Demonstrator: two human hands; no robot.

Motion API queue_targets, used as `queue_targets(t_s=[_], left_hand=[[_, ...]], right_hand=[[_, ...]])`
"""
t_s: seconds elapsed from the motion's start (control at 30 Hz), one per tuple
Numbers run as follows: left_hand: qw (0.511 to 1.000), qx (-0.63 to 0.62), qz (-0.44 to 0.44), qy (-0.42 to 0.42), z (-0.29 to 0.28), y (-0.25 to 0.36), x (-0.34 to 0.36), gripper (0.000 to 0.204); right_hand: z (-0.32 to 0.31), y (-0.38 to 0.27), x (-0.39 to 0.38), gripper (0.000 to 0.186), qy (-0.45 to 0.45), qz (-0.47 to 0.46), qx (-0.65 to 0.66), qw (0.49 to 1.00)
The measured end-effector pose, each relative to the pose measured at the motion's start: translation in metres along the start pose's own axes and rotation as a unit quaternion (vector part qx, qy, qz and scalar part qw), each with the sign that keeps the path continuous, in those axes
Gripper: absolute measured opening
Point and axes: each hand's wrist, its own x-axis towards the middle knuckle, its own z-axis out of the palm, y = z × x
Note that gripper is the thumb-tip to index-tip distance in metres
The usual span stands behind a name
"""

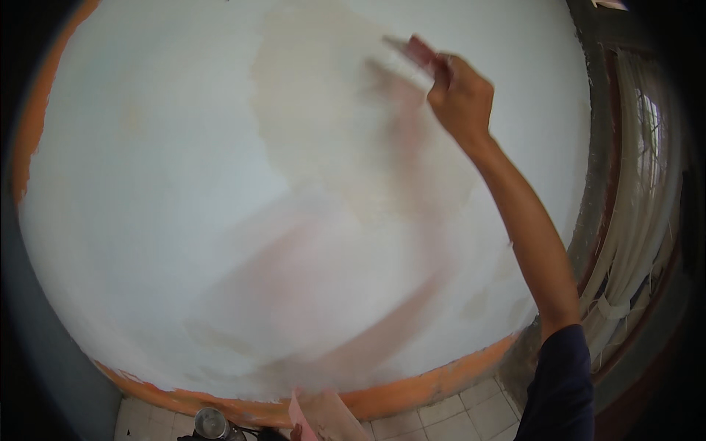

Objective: The person applies white plaster to a wall using a scraper, repeatedly scooping material from a pink container and smoothing it over a large circular patch on the wall surface.

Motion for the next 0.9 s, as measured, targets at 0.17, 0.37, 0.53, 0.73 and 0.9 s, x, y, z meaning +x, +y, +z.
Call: queue_targets(t_s=[0.17, 0.37, 0.53, 0.73, 0.9], left_hand=[[1.0, -0.002, -0.003, 0.007, -0.007, 0.0, 0.0, 0.091], [0.999, 0.018, 0.011, 0.036, 0.001, 0.002, 0.002, 0.091], [0.999, 0.014, 0.011, 0.041, 0.002, 0.0, -0.002, 0.091], [0.999, 0.014, 0.011, 0.035, 0.004, -0.007, -0.002, 0.091], [0.999, 0.01, 0.008, 0.043, 0.0, -0.003, -0.001, 0.091]], right_hand=[[0.037, 0.016, -0.004, 0.014, -0.089, -0.049, -0.078, 0.992], [0.04, -0.021, -0.074, 0.023, -0.182, -0.094, -0.041, 0.978], [0.002, -0.055, -0.085, 0.027, -0.217, -0.111, 0.04, 0.969], [-0.017, 0.034, 0.027, 0.015, -0.067, 0.023, -0.053, 0.996], [0.016, 0.054, 0.026, 0.012, -0.051, -0.029, -0.095, 0.994]])
